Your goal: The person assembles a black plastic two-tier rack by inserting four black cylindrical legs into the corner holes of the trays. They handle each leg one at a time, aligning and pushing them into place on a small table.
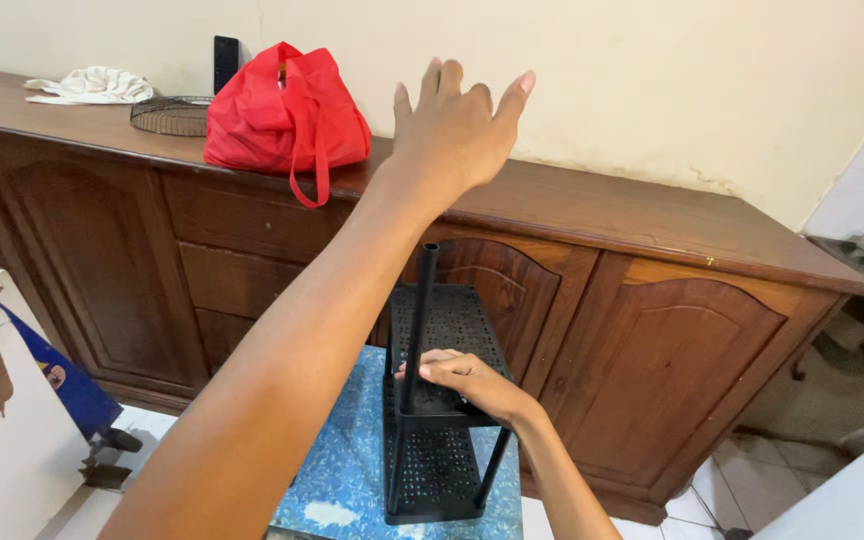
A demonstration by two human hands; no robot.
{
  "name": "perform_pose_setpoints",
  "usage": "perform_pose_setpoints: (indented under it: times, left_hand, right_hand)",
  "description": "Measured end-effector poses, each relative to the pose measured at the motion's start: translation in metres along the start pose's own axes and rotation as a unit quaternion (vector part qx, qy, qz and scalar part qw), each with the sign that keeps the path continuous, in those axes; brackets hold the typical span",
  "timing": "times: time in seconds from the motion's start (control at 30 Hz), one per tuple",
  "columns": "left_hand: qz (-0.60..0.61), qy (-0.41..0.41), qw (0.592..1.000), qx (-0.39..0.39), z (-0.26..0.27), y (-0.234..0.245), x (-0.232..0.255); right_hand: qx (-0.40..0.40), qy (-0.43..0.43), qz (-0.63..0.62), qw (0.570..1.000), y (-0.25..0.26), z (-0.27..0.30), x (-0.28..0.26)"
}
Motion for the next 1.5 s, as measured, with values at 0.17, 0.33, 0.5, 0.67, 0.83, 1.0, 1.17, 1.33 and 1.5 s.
perform_pose_setpoints:
  times: [0.17,0.33,0.5,0.67,0.83,1.0,1.17,1.33,1.5]
  left_hand:
    - [-0.033,0.115,0.96,-0.254,0.035,-0.059,-0.026]
    - [0.034,0.157,0.93,-0.331,0.027,-0.08,-0.038]
    - [0.016,0.14,0.947,-0.287,0.034,-0.066,-0.035]
    - [0.1,0.039,0.994,-0.026,0.047,-0.048,-0.03]
    - [0.354,-0.032,0.919,0.173,0.071,-0.042,-0.035]
    - [0.679,0.035,0.733,-0.024,0.092,-0.062,-0.054]
    - [0.741,0.044,0.663,-0.099,0.117,-0.094,-0.076]
    - [0.708,0.099,0.686,-0.136,0.142,-0.133,-0.091]
    - [0.509,0.061,0.859,-0.007,0.151,-0.142,-0.119]
  right_hand:
    - [-0.005,0.014,0.026,1.0,-0.001,-0.001,0.001]
    - [-0.002,0.016,0.102,0.995,-0.001,0.0,0.0]
    - [0.037,-0.018,0.052,0.998,-0.004,0.0,-0.006]
    - [0.031,-0.027,0.152,0.987,-0.008,0.001,-0.013]
    - [-0.014,-0.029,0.197,0.98,-0.012,-0.001,-0.014]
    - [0.018,0.027,0.247,0.968,-0.019,0.0,-0.02]
    - [0.088,0.036,0.341,0.935,-0.033,0.002,-0.026]
    - [0.135,0.08,0.38,0.912,-0.043,0.006,-0.034]
    - [0.171,0.068,0.334,0.925,-0.037,0.018,-0.036]
Point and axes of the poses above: each hand's wrist, its own z-axis away from the middle knuckle, its own y-axis out of the back of the hand, x = y × z, the point moved 2 cm from there along -z, towards the middle knuckle, and after that the axes turned 8 degrees about y, right-handed, at the moved point
